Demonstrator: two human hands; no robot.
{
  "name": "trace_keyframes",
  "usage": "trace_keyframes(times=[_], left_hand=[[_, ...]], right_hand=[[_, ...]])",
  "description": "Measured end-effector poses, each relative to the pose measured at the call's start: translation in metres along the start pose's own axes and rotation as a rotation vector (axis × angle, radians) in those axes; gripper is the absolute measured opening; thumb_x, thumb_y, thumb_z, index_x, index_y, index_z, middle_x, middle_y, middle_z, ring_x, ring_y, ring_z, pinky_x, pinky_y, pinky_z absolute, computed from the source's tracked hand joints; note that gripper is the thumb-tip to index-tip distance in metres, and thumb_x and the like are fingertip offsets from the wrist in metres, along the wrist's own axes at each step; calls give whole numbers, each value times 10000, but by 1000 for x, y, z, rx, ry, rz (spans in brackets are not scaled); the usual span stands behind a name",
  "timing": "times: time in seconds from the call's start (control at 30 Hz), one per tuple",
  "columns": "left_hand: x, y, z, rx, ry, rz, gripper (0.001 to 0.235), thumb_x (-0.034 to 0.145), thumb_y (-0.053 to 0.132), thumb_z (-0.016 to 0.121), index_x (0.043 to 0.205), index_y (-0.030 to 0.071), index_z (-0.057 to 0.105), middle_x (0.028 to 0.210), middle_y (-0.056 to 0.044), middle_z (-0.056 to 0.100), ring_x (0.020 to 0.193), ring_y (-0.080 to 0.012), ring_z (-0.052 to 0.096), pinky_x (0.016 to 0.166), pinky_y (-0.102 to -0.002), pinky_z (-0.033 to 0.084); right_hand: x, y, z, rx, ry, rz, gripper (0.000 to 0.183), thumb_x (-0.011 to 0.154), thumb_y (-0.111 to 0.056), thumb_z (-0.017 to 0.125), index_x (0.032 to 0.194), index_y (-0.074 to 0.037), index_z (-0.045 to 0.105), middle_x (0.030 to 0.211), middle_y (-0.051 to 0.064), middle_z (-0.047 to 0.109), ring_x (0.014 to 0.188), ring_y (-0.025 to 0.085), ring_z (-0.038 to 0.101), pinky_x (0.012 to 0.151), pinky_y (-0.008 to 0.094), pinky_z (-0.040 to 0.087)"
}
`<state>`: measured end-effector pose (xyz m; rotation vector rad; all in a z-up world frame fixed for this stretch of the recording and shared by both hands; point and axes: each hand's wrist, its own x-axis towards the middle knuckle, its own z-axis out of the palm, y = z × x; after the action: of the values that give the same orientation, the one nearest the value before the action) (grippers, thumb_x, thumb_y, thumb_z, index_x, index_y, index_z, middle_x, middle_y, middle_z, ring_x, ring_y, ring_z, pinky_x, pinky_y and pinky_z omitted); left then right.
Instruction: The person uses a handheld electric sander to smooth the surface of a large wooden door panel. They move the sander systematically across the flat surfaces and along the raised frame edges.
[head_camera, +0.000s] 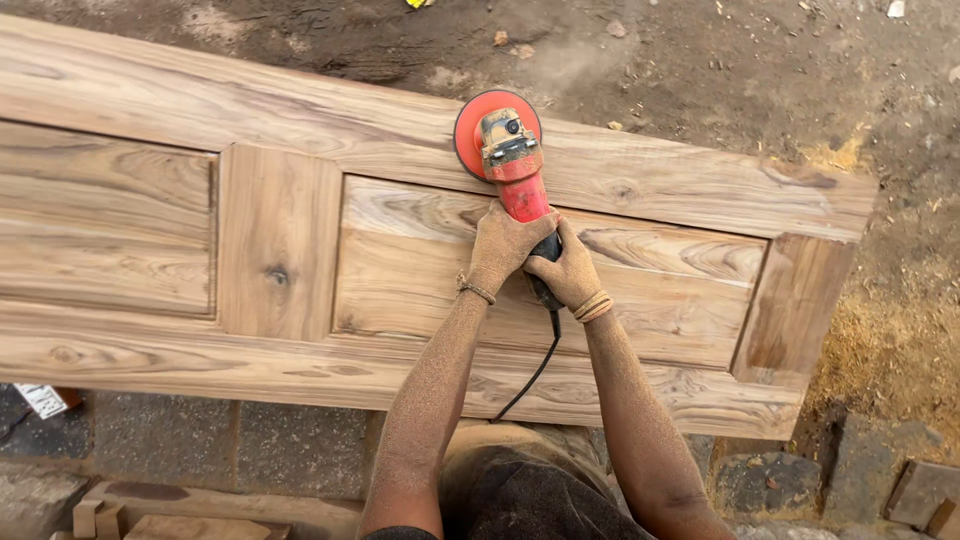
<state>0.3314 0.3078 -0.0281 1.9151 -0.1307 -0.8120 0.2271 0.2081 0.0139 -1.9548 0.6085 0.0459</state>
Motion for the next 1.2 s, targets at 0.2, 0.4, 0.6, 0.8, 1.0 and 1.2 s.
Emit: trace_keyframes(times=[0.2, 0.4, 0.6, 0.8, 1.0, 1.2], left_hand=[[-21, 31, 148, 90, -166, 23, 1006, 638, 662, 833, 1175, -144, 560, 1053, -284, 719, 1016, -388, 747, 860, -415, 606], [-47, 65, 292, 194, -296, 158, 880, 621, 652, 799, 1112, -69, 685, 1054, -263, 727, 1013, -401, 720, 884, -432, 582], [-68, 79, 406, 232, -457, 128, 1006, 543, 661, 819, 1138, -132, 649, 1017, -294, 733, 995, -386, 762, 873, -417, 617], [-53, 66, 387, 298, -466, 221, 960, 517, 657, 820, 1120, -79, 691, 1061, -266, 722, 999, -379, 734, 874, -434, 588], [-23, 34, 239, 188, -410, 210, 861, 518, 624, 802, 1031, -63, 725, 981, -268, 743, 943, -376, 750, 865, -433, 592], [6, -6, 39, 186, -245, 105, 793, 549, 620, 807, 970, -47, 725, 964, -262, 744, 939, -379, 751, 827, -437, 599]], right_hand=[[-57, 78, -110, 61, 131, 164, 649, 797, -201, 835, 1334, 4, 534, 1032, 73, 696, 882, 131, 667, 760, 299, 574], [-116, 145, -205, 454, 312, 321, 538, 807, -118, 720, 1284, -62, 478, 971, 57, 631, 750, 140, 633, 602, 300, 553], [-164, 174, -255, 582, 502, 343, 428, 899, -70, 631, 1302, -51, 487, 1064, 76, 630, 799, 173, 664, 619, 338, 580], [-159, 174, -222, 723, 492, 208, 454, 973, -22, 613, 1406, -27, 477, 1155, 104, 636, 844, 180, 695, 660, 337, 609], [-108, 105, -115, 683, 392, 283, 427, 904, -54, 608, 1313, -59, 485, 1025, 95, 643, 711, 193, 666, 534, 346, 577], [-39, 15, 26, 586, 225, 226, 416, 892, -66, 648, 1281, -28, 506, 1071, 89, 654, 824, 183, 684, 663, 329, 592]])
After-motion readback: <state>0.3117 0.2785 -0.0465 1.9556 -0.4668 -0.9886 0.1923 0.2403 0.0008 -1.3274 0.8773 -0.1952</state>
